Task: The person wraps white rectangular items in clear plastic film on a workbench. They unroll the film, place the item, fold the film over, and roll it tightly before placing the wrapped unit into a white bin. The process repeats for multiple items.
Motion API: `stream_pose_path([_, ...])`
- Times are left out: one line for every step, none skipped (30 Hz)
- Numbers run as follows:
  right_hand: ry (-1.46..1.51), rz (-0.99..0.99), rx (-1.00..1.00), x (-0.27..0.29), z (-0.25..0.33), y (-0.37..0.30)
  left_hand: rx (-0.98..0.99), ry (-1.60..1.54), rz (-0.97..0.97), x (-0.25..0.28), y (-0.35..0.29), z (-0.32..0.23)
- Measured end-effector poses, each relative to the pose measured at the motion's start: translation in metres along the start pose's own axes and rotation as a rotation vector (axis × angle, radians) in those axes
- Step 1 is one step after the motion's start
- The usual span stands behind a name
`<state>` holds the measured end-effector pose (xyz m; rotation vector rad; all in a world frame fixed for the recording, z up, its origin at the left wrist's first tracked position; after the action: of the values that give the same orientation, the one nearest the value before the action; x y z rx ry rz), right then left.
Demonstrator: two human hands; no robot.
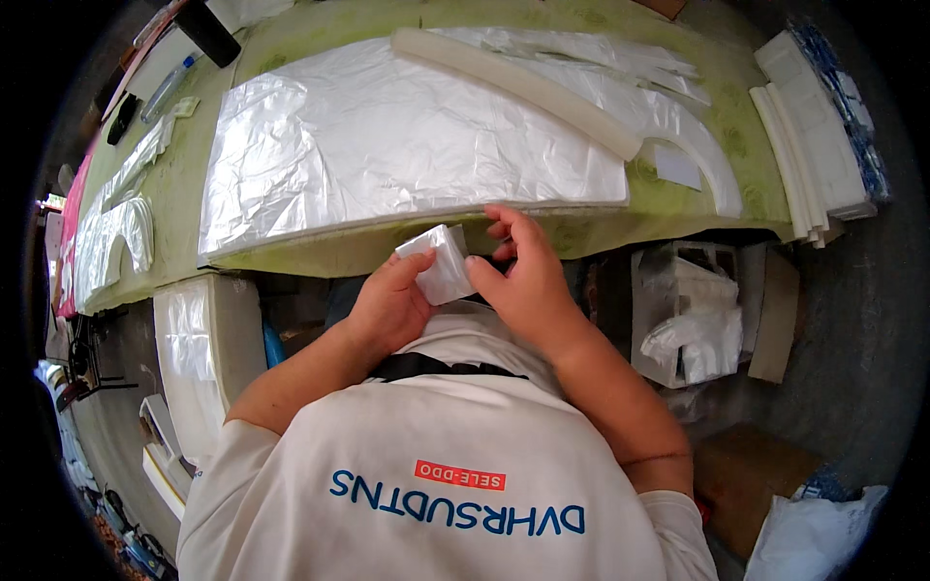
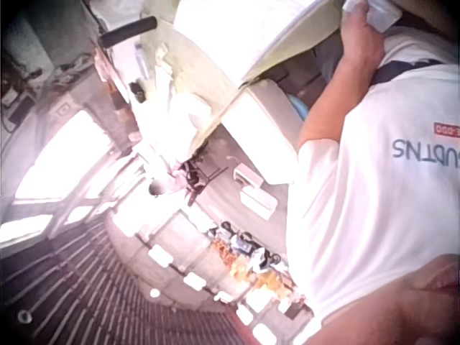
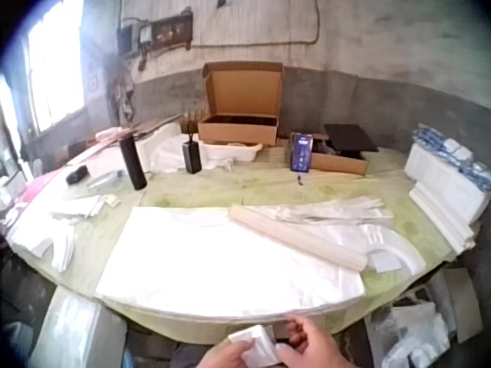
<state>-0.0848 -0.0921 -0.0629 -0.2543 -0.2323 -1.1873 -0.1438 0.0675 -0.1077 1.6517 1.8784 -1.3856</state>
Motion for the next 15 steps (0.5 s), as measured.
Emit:
stream_pose_path([0.066,0.036,-0.026,-0.007,-0.01,-0.001,-0.011,0.027,-0.029,0.003,-0.002,0.001])
stream_pose_path([0.132,0.072,-0.051,-0.017,-0.016,-0.002,-0.005,0.051,-0.023,0.006,-0.003,0.002])
stream_pose_path([0.195,0.112,-0.072,-0.026,-0.017,-0.002,-0.004,0.073,-0.017,0.009,-0.003,0.003])
stream_pose_path([0.288,0.119,-0.095,-0.035,-0.011,-0.003,-0.006,0.093,-0.011,0.011,-0.004,0.003])
stream_pose_path([0.338,0.11,-0.112,-0.039,-0.013,-0.002,-0.014,0.109,-0.033,0.014,-0.006,0.002])
stream_pose_path([0.386,0.108,-0.126,-0.044,-0.017,0.001,-0.027,0.121,-0.058,0.017,-0.008,-0.001])
stream_pose_path([0.433,0.11,-0.14,-0.049,-0.019,0.003,-0.044,0.132,-0.085,0.018,-0.012,-0.005])
stream_pose_path([0.429,0.065,-0.139,-0.048,-0.022,0.003,-0.092,0.14,-0.139,0.019,-0.018,-0.01])
stream_pose_path([0.428,0.031,-0.136,-0.047,-0.023,0.003,-0.149,0.145,-0.201,0.014,-0.028,-0.02])
stream_pose_path([0.433,0.012,-0.13,-0.05,-0.023,0.003,-0.214,0.15,-0.277,0.017,-0.039,-0.03])
stream_pose_path([0.412,-0.008,-0.108,-0.047,-0.024,0.002,-0.269,0.275,-0.25,0.022,-0.042,-0.03])
stream_pose_path([0.421,0.002,-0.091,-0.049,-0.024,0.0,-0.33,0.345,-0.101,0.034,-0.043,-0.024])
stream_pose_path([0.402,0.001,-0.129,-0.05,-0.02,-0.002,-0.38,0.329,-0.066,0.04,-0.04,-0.014])
stream_pose_path([0.439,-0.008,-0.126,-0.053,-0.021,-0.003,-0.353,0.385,-0.021,0.037,-0.041,-0.011])
stream_pose_path([0.473,0.023,-0.131,-0.057,-0.02,-0.003,-0.37,0.496,-0.078,0.041,-0.04,-0.008])
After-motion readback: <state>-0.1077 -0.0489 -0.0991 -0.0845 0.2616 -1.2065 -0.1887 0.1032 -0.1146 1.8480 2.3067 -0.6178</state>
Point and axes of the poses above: each hand's wrist, its own y-axis towards the middle knuckle, its own x-axis out of the back of the hand, z = x × y, the point moved 5 cm from there along y, towards the middle knuckle, and after that the axes turned 1 degree about -x, right-handed, at the moved point
